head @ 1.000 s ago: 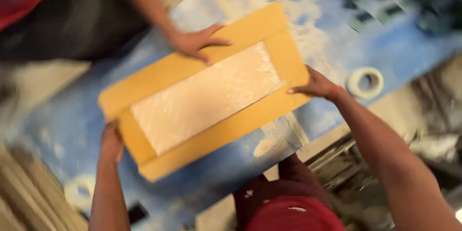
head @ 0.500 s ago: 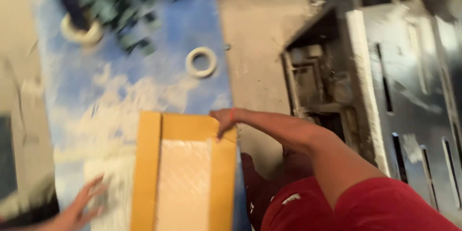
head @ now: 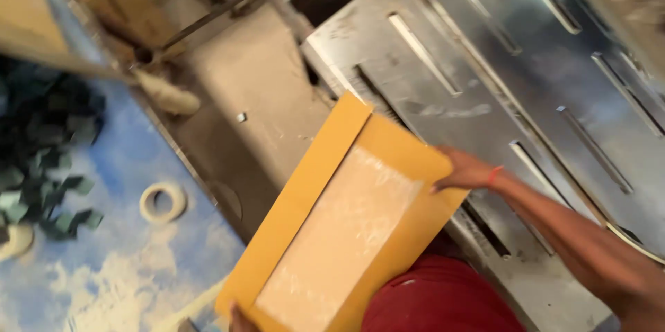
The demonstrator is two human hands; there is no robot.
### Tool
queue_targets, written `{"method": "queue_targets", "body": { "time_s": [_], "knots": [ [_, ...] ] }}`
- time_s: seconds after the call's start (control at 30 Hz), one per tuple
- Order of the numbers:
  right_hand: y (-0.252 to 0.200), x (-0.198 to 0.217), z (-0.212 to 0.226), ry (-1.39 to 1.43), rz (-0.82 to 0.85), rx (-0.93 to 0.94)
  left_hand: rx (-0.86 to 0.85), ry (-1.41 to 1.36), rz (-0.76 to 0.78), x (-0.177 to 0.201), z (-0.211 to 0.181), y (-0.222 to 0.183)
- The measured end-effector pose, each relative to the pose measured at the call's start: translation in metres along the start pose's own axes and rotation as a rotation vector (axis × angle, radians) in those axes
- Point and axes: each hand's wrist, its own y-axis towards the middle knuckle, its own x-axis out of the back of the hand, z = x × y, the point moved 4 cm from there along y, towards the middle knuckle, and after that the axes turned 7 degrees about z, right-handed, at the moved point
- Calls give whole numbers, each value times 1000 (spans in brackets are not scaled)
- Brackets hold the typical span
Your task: The person folds small green cardboard pieces and then assembles larger flat cardboard sheets into boxes using a tape dispenser machine. The person repeatedly places the cardboard on the machine to apply tape and fold the flaps.
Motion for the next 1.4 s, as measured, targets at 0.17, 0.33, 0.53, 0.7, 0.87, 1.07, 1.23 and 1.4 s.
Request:
{"method": "queue_targets", "body": {
  "time_s": [0.17, 0.33, 0.53, 0.7, 0.87, 1.07, 1.23, 1.4],
  "knots": [
    [-64, 130, -118, -12, -230, -99, 76, -248, -40, -236, -121, 35],
    [-68, 189, -201, -38, -438, -219, -25, -352, 155, -338, -245, -61],
    [-30, 38, -234, 543, -1248, -99, -88, -327, 202, -339, -261, -81],
    [-21, -97, -139, 576, -1469, 127, -148, -360, 295, -330, -286, -78],
    [-28, -98, -126, 729, -1486, 191, -1174, 1049, 549, -358, -378, -49],
    [-15, -100, -144, 768, -1497, 117, -904, 1006, 559, -421, -393, -78],
    [-17, -84, -129, 802, -1505, 219, -1069, 1036, 564, -431, -391, -73],
    [-21, -94, -125, 789, -1499, 215, -1120, 1039, 591, -420, -394, -88]
  ]
}}
